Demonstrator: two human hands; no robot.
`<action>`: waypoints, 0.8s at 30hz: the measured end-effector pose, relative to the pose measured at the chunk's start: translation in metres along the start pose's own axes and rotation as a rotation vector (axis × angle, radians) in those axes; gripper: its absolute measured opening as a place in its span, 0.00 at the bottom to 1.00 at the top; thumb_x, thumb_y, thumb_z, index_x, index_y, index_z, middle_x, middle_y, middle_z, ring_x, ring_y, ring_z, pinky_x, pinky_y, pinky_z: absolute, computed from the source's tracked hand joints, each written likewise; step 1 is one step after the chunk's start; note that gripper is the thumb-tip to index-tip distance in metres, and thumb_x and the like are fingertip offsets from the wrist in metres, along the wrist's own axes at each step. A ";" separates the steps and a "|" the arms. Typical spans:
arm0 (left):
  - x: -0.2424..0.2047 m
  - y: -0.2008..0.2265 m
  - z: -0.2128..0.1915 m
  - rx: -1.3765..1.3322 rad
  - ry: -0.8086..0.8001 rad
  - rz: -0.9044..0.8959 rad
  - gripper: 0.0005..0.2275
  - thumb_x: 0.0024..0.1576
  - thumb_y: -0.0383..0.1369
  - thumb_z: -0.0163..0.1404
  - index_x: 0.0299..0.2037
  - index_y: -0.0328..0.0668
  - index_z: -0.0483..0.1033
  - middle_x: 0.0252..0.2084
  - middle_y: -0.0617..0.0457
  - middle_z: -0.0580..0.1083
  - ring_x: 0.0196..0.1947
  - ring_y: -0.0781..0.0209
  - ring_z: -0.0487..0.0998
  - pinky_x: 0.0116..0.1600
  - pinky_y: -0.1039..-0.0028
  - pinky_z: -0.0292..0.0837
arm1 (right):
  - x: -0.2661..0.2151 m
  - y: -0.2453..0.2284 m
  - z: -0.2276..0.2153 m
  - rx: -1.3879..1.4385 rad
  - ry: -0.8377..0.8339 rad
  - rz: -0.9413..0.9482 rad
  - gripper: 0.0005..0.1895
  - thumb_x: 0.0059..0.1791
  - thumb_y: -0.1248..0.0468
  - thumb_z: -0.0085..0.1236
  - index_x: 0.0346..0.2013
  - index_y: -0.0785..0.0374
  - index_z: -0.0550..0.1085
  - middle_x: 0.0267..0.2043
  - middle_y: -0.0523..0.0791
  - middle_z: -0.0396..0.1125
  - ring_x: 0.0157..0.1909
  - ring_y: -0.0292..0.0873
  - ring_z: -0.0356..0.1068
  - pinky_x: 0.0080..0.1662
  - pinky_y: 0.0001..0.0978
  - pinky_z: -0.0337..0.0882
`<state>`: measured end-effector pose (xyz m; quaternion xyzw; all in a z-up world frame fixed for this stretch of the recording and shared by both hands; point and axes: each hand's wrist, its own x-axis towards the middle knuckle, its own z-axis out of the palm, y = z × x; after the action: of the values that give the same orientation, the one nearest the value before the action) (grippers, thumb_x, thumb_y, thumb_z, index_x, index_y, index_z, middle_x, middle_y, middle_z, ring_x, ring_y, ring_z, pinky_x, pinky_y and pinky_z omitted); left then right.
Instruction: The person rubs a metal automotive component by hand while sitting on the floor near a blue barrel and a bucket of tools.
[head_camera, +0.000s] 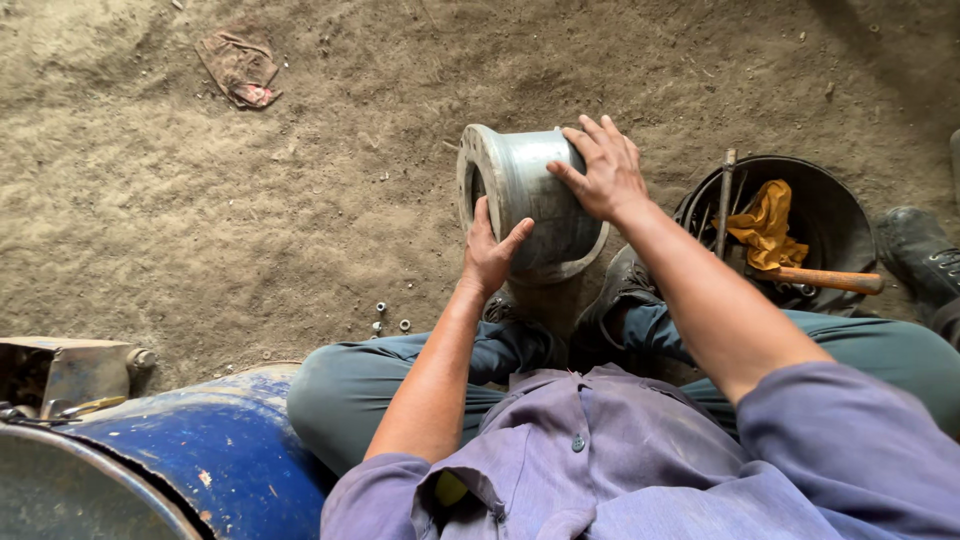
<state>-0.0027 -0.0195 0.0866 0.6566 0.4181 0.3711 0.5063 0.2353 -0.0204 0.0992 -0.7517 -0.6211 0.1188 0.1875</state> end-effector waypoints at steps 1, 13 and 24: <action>0.000 0.000 -0.001 -0.038 -0.009 -0.002 0.28 0.55 0.43 0.62 0.60 0.34 0.66 0.52 0.38 0.78 0.52 0.49 0.79 0.57 0.63 0.74 | 0.003 -0.001 0.000 0.010 -0.020 0.016 0.44 0.51 0.28 0.39 0.71 0.53 0.63 0.78 0.51 0.48 0.80 0.57 0.40 0.74 0.57 0.40; 0.002 -0.001 0.000 -0.020 -0.010 0.006 0.28 0.55 0.43 0.61 0.59 0.34 0.67 0.50 0.40 0.79 0.50 0.50 0.81 0.55 0.64 0.75 | -0.084 -0.004 0.004 -0.072 0.155 -0.110 0.49 0.51 0.27 0.41 0.73 0.61 0.62 0.80 0.56 0.42 0.80 0.61 0.39 0.73 0.62 0.39; -0.003 0.001 -0.002 -0.094 -0.025 0.015 0.28 0.55 0.43 0.62 0.59 0.33 0.68 0.52 0.39 0.79 0.52 0.49 0.80 0.57 0.64 0.75 | -0.014 0.000 0.006 0.041 0.083 0.019 0.49 0.52 0.26 0.36 0.71 0.61 0.63 0.79 0.55 0.46 0.80 0.58 0.40 0.74 0.57 0.40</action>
<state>-0.0057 -0.0213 0.0876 0.6398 0.3890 0.3856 0.5391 0.2306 -0.0330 0.0932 -0.7578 -0.6032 0.1019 0.2271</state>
